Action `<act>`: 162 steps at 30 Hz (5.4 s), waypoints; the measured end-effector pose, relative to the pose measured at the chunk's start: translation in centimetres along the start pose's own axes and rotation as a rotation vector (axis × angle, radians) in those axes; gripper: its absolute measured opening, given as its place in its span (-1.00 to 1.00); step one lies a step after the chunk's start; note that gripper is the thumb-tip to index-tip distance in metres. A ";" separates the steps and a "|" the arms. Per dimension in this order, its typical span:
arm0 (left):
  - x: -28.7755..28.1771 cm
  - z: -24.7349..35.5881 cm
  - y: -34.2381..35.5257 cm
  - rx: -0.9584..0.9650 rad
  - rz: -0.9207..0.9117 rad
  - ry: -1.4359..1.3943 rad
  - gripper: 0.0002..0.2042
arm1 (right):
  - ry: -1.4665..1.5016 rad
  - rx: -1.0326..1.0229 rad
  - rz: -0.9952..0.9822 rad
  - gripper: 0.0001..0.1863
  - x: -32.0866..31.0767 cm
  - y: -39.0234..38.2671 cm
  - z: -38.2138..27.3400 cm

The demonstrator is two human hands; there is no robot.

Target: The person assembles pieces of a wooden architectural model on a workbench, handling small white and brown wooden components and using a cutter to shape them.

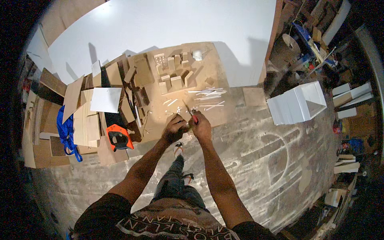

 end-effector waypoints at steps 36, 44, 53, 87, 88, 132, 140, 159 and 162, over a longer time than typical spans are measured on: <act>-0.6 0.2 0.3 -0.083 0.051 0.021 -0.81 | 0.173 0.190 -0.071 -0.81 -5.0 -4.3 1.5; -1.2 1.3 0.5 -0.023 0.085 0.099 -0.89 | 0.109 0.514 -0.054 -0.85 -6.9 -23.7 3.6; -0.8 1.8 0.6 0.022 0.119 0.068 -0.86 | 0.250 0.514 0.012 -0.89 -3.7 -32.8 1.1; -0.9 1.6 1.8 0.155 -0.078 0.277 -0.78 | -0.034 0.542 0.155 -0.40 3.6 -12.3 -4.8; -1.0 1.9 1.7 0.173 -0.068 0.278 -0.78 | -0.034 0.544 0.155 -0.40 3.8 -12.2 -4.6; -0.5 1.4 2.2 0.130 -0.100 0.300 -0.77 | -0.293 0.666 0.047 -0.50 6.9 -10.5 -2.6; -0.7 1.3 2.3 0.141 -0.101 0.290 -0.79 | -0.275 0.725 -0.024 -0.53 7.1 -10.4 -2.4; -1.1 0.2 2.7 0.021 -0.067 0.144 -0.83 | -0.330 0.685 -0.085 -0.53 7.2 -11.3 -0.1; -0.8 -0.8 2.9 -0.019 -0.088 0.187 -0.79 | -0.223 0.581 -0.040 -0.42 5.9 -10.9 -0.6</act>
Point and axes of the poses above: each hand's wrist, its own y-axis towards the middle knuckle, its own x-axis out of the palm, z = x × y, the point moved 10 cm from there along y, towards the middle knuckle, and after that the axes turned 14 degrees about -x, right-handed, at the moved point
